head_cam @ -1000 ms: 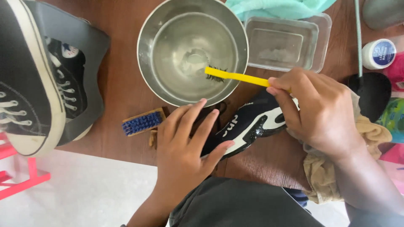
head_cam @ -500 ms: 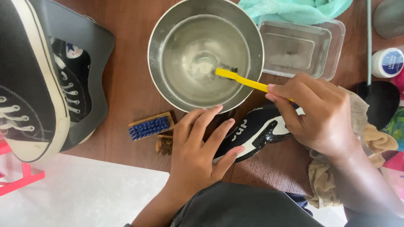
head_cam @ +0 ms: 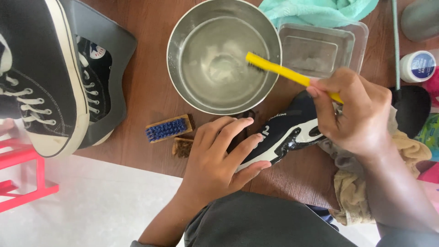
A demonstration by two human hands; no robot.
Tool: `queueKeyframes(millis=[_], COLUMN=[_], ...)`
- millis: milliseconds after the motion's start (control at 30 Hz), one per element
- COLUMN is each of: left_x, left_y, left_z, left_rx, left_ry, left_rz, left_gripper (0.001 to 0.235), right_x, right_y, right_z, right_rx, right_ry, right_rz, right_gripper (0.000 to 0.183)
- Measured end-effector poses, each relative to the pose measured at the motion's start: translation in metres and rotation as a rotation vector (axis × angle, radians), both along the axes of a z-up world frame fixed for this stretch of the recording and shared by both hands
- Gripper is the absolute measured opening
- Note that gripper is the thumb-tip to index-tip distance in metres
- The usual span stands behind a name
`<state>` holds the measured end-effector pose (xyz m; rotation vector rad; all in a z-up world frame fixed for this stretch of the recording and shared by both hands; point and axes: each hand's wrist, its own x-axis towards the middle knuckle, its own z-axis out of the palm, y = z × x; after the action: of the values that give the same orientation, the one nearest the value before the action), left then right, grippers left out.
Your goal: The person scrubs a black and white sneaker with a yellow brush dipped in soapy water, then wipes the shoe with a cloth. The person rotates the shoe to clean different sides and the sole, finishing by wiping the upper part.
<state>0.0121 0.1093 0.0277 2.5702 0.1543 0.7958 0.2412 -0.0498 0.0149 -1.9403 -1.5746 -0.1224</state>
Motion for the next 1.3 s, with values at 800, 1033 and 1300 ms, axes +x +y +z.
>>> queueKeyframes(millis=[800, 1033, 1300], left_x=[0.133, 0.142, 0.143], left_y=[0.011, 0.016, 0.018], left_z=[-0.003, 0.004, 0.002], left_rx=[0.482, 0.468, 0.310], left_ry=[0.361, 0.394, 0.381], left_rz=[-0.265, -0.296, -0.362], left_gripper=[0.062, 0.069, 0.069], right_x=[0.108, 0.112, 0.115], right_y=[-0.012, -0.012, -0.014], right_z=[-0.048, -0.059, -0.071], right_rx=[0.409, 0.412, 0.436], right_ry=[0.408, 0.382, 0.442], right_rz=[-0.221, -0.357, -0.388], right_gripper=[0.030, 0.037, 0.041])
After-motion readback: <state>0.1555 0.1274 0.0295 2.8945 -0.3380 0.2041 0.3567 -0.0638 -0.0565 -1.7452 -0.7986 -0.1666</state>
